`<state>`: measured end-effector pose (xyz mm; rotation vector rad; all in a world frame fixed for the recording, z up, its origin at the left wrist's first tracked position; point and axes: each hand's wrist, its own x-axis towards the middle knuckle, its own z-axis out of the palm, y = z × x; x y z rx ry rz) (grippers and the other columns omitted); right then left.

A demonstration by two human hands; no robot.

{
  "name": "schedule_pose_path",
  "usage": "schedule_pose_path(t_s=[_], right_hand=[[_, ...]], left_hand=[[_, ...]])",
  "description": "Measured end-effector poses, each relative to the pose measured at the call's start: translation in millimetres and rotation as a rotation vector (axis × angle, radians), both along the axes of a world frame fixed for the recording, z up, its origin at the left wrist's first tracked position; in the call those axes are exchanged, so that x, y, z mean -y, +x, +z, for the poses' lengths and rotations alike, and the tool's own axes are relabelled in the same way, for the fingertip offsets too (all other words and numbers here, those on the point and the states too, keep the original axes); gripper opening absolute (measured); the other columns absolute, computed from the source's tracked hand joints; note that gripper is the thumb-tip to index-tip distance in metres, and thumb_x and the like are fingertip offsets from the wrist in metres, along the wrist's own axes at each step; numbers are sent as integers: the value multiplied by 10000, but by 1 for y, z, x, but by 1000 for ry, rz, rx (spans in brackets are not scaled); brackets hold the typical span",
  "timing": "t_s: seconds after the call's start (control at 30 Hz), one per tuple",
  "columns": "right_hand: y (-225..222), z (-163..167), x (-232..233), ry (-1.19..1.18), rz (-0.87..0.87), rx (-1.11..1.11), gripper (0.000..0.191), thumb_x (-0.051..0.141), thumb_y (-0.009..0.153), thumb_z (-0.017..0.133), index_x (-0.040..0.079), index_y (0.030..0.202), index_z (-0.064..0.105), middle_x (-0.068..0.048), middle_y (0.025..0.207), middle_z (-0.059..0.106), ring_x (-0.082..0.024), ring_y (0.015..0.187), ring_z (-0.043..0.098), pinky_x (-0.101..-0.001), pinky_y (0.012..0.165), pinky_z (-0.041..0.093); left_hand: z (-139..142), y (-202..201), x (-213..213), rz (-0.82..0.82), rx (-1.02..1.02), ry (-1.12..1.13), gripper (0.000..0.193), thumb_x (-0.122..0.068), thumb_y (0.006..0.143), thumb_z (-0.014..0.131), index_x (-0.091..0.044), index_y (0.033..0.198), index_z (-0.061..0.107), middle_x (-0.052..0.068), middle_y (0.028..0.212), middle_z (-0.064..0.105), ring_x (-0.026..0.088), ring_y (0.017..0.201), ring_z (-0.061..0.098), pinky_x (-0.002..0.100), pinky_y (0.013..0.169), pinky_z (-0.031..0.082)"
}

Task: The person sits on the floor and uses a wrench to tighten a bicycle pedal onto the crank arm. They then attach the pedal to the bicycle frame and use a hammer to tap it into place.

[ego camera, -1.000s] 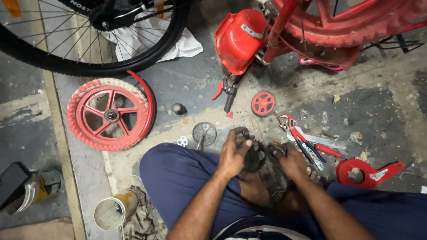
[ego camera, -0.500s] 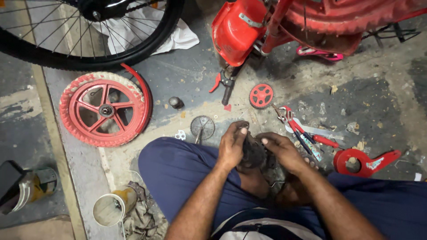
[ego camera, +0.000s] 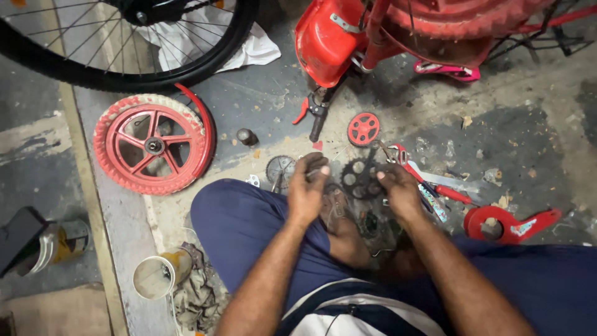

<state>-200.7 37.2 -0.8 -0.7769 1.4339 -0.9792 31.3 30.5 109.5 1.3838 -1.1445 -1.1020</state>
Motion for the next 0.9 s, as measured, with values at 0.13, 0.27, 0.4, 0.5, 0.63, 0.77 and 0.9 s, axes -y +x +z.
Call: schedule_pose_path(t_s=[0.13,0.27,0.4,0.5,0.63,0.77,0.9], right_hand=[[-12,-16,4,-24,-11,-449,184,129,974,690,6,1109,706,-169,960,710,-237,880,604,-385,787,495],[-10,-23,6,-37,23,-569,231,149,917,711,28,1113,694,-163,981,713,-270,890,655,-403,804,496],[12,-35,22,42,-56,-457,211,126,905,725,23,1086,689,-159,978,712,-270,885,655,-406,778,507],[37,-51,29,79,-109,-200,158,49,888,648,14,1035,695,-151,963,722,-250,843,673,-380,721,554],[68,-67,26,236,-183,236,135,-21,889,672,37,998,616,-111,902,644,-229,733,613,-372,584,517],[81,-82,15,327,159,-273,141,148,928,598,55,984,688,-168,960,697,-334,810,669,-454,675,549],[79,-88,16,47,957,-1019,371,395,974,593,71,942,770,-177,1046,745,-395,969,699,-481,849,566]], left_hand=[[52,50,-28,167,71,-185,289,-106,974,677,-9,1245,647,110,1182,709,192,1121,665,325,1025,512],[118,138,-79,456,311,-254,204,-126,1084,631,4,1242,644,103,1180,686,183,1104,640,329,1026,513],[129,197,-95,565,73,-448,195,-108,1115,644,-5,1275,599,110,1201,670,183,1096,671,333,996,580],[101,209,-110,604,134,-254,228,-108,1075,654,14,1258,594,113,1182,668,183,1090,668,319,951,566],[55,201,-136,537,305,-28,271,-85,1039,627,43,1276,601,123,1177,675,168,1058,643,302,949,526],[40,201,-154,456,455,122,359,-40,934,609,67,1276,582,137,1156,670,171,1037,635,294,917,513],[26,204,-153,482,270,252,295,-71,989,549,48,1253,611,114,1095,678,161,971,629,289,849,516]])
